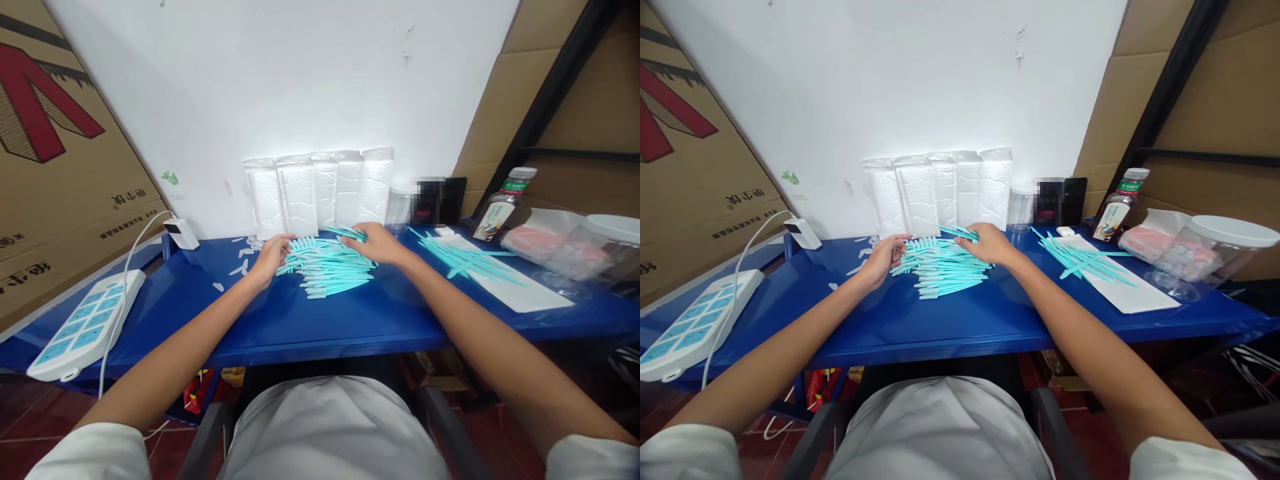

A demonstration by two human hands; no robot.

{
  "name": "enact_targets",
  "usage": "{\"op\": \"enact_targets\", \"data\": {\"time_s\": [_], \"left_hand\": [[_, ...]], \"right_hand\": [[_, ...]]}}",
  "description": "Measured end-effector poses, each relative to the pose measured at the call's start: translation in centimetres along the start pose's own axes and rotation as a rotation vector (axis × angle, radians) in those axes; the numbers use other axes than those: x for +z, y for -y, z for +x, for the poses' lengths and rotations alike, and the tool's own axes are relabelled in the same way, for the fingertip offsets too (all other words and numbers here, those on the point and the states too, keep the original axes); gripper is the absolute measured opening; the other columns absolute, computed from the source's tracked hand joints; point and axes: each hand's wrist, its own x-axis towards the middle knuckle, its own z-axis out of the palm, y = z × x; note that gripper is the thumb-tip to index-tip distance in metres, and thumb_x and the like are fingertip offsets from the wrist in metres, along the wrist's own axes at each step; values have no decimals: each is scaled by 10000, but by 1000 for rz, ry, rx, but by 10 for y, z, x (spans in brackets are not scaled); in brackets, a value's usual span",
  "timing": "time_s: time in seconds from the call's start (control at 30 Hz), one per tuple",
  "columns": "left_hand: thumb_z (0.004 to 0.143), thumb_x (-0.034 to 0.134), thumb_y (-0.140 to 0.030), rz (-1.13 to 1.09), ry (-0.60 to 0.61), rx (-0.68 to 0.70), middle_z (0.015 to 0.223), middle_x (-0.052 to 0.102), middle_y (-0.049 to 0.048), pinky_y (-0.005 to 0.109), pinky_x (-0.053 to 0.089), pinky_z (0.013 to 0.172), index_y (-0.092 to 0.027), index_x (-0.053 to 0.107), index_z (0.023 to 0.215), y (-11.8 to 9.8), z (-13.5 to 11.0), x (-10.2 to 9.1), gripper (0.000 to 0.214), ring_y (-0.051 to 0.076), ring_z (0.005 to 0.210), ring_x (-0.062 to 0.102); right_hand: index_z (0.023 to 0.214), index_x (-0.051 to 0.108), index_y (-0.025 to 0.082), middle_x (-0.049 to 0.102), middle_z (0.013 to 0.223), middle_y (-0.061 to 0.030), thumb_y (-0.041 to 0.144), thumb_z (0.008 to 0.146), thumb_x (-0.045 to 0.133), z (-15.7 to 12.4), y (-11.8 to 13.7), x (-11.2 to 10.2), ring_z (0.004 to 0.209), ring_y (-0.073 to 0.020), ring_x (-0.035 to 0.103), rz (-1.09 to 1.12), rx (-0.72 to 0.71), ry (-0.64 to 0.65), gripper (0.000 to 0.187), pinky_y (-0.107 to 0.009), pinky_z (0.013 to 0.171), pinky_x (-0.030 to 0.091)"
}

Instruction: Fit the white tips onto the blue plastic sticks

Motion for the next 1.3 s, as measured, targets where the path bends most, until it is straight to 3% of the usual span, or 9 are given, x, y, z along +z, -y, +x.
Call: {"op": "enact_targets", "data": {"time_s": [0.2, 0.33, 0.43, 0.57, 0.63, 0.73, 0.93, 1.13, 1.3], "left_hand": [[796, 724, -104, -104, 101, -41, 1009, 714, 95, 210, 455, 636, -81, 656, 1237, -4, 5, -17, 447, 101, 768, 623], [839, 834, -317, -116, 285, 3, 1154, 742, 191, 362, 567, 878, -100, 577, 1351, -10, -4, -13, 612, 220, 975, 730], [844, 826, -446, -70, 358, 24, 1156, 749, 200, 377, 597, 830, -136, 543, 1367, -12, -8, -9, 671, 237, 932, 756], [913, 703, -563, 24, 290, 25, 824, 709, 53, 207, 413, 436, -171, 582, 1215, -12, -8, -10, 509, 84, 469, 551], [949, 638, -582, 22, 227, 18, 641, 535, -47, 176, 258, 384, -176, 606, 1120, -12, -6, -12, 443, 42, 392, 349], [962, 634, -512, -33, 194, -38, 621, 400, -72, 180, 215, 404, -167, 634, 1050, -13, -4, -15, 356, 49, 435, 267], [841, 742, -219, -146, 291, -118, 766, 567, 0, 207, 384, 531, -118, 698, 1100, -15, -6, -13, 282, 74, 598, 473], [844, 829, -406, -91, 378, -43, 1091, 750, 151, 371, 567, 871, -139, 648, 1134, -13, -8, -11, 434, 233, 978, 735], [875, 773, -522, -93, 316, -15, 1189, 757, 182, 415, 590, 894, -181, 533, 1022, -13, -8, -10, 442, 255, 1017, 759]], "right_hand": [[797, 711, 160, 713, 832, -53, 596, 926, 573, 6, -7, -3, 820, -224, 613, 96, 14, 37, 475, -300, 759, 413], [719, 702, 175, 751, 1060, -106, 606, 952, 538, 3, 3, -5, 1019, -269, 642, 209, -60, 105, 516, -336, 907, 433], [775, 679, 177, 756, 1068, -110, 641, 953, 534, -1, 8, -5, 1024, -257, 634, 259, -76, 149, 518, -324, 889, 447], [998, 572, 203, 742, 795, -32, 652, 950, 553, -5, 12, -4, 638, -153, 514, 361, 10, 202, 452, -268, 626, 400], [992, 549, 205, 737, 771, -27, 654, 947, 560, -6, 14, -5, 566, -130, 444, 392, 20, 235, 452, -262, 561, 358], [872, 606, 181, 727, 782, -49, 661, 942, 558, -5, 18, -8, 576, -123, 454, 342, -16, 246, 488, -267, 569, 360], [717, 697, 150, 673, 799, -45, 643, 948, 526, -4, 19, -11, 660, -132, 492, 217, -62, 212, 570, -269, 628, 353], [741, 705, 152, 614, 716, -20, 644, 939, 535, -2, 15, -10, 647, -134, 483, 216, -54, 197, 557, -270, 649, 362], [727, 694, 153, 630, 737, -27, 622, 943, 540, -3, 17, -11, 659, -138, 494, 237, -68, 206, 539, -273, 657, 365]]}}
